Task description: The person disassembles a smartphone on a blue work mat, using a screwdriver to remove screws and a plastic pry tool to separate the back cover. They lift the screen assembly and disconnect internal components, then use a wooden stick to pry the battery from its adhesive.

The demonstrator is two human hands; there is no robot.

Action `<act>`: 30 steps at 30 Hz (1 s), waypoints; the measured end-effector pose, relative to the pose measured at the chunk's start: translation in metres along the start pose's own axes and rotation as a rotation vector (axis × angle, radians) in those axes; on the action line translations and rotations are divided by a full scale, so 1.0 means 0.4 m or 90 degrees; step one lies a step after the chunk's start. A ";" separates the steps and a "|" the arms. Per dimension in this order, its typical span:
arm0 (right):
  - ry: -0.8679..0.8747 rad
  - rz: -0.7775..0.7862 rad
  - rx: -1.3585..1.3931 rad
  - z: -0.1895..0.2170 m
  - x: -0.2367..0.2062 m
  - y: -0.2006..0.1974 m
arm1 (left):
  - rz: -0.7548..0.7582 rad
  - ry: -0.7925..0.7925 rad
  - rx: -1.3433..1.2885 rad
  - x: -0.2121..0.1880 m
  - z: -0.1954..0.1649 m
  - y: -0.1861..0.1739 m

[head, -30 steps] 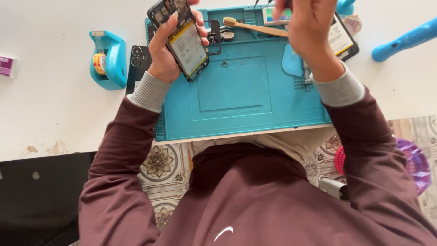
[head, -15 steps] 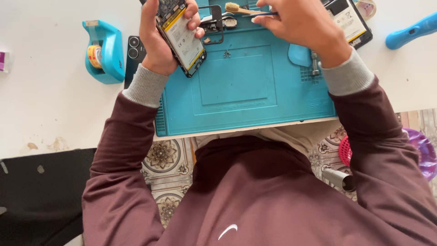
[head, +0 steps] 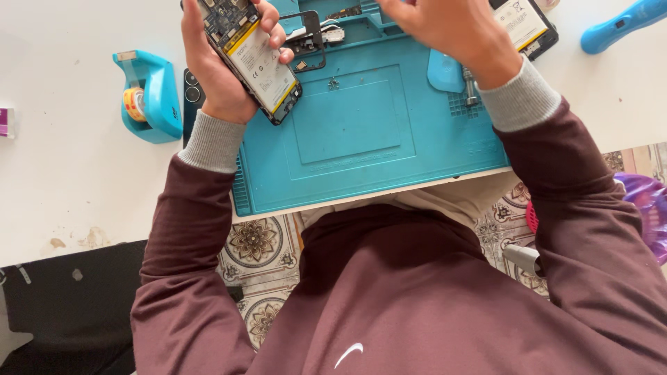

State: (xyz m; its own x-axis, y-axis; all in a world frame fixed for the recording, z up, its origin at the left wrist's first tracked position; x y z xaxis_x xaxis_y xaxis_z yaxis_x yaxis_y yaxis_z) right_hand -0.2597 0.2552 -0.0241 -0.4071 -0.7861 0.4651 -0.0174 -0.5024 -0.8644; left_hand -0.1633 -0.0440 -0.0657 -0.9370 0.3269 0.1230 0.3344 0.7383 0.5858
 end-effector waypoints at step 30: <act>-0.211 0.106 0.177 0.372 0.074 0.047 | -0.049 0.024 -0.108 0.009 -0.020 -0.004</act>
State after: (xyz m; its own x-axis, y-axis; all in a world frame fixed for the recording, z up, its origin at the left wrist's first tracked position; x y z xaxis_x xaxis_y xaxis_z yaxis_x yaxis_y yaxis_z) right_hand -0.1362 0.1691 0.0018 -0.0683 -0.9145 0.3987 0.2871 -0.4008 -0.8700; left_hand -0.1681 -0.0487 -0.0598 -0.9633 0.2488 0.1005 0.2429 0.6497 0.7204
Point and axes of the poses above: each hand's wrist, its own x-axis towards the middle knuckle, its own y-axis out of the palm, z = x × y, the point moved 4 cm from there along x, towards the middle knuckle, and after that the axes turned 14 degrees about -y, right-handed, at the moved point
